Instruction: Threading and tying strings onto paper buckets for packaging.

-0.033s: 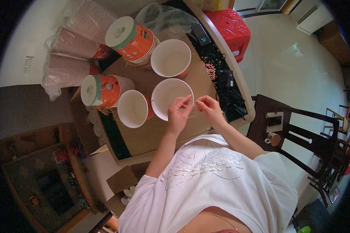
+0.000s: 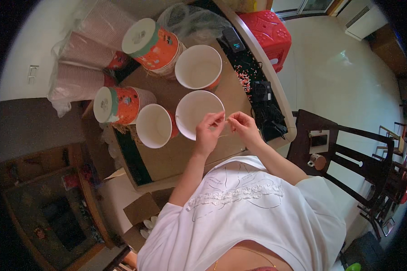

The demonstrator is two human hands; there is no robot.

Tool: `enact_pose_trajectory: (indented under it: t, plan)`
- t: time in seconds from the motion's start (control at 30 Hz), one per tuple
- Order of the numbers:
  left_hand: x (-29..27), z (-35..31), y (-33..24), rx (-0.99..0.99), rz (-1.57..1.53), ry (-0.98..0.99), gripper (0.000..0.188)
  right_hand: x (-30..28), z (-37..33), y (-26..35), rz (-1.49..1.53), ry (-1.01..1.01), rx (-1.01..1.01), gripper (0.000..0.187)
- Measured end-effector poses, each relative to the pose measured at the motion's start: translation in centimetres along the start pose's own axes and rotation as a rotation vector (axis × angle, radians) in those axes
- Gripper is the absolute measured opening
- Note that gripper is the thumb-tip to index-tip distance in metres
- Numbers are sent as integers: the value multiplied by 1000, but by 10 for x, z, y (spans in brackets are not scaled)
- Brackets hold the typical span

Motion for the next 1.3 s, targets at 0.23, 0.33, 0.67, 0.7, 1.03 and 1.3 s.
enact_pose_trajectory:
  t: [0.23, 0.33, 0.67, 0.7, 1.03, 1.3]
  plan:
    - [8, 2, -4, -24, 131, 70, 8, 13, -12, 6, 201, 90, 129, 12]
    - [14, 1, -18, 106, 262, 4, 10, 8, -11, 24, -108, 11, 34, 11]
    - [22, 4, -8, 75, 243, 61, 12, 3, -9, 29, -233, -51, -83, 10]
    - [23, 3, -6, 61, 223, 64, 11, -1, -9, 27, -242, -82, -81, 10]
    - [11, 3, 25, -90, 374, -8, 26, -22, 12, -5, -355, -199, -142, 11]
    - [-7, 2, 26, -114, -17, -45, 24, 3, 16, 13, -301, -195, -271, 12]
Point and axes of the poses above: each hand's wrist, its own z-axis towards the middle knuckle, its own x-axis out of the palm, y = z × x, the point moved 10 cm from there along z, towards the middle knuckle, and after that the axes turned 12 degrees about y, right-handed, at the moved point
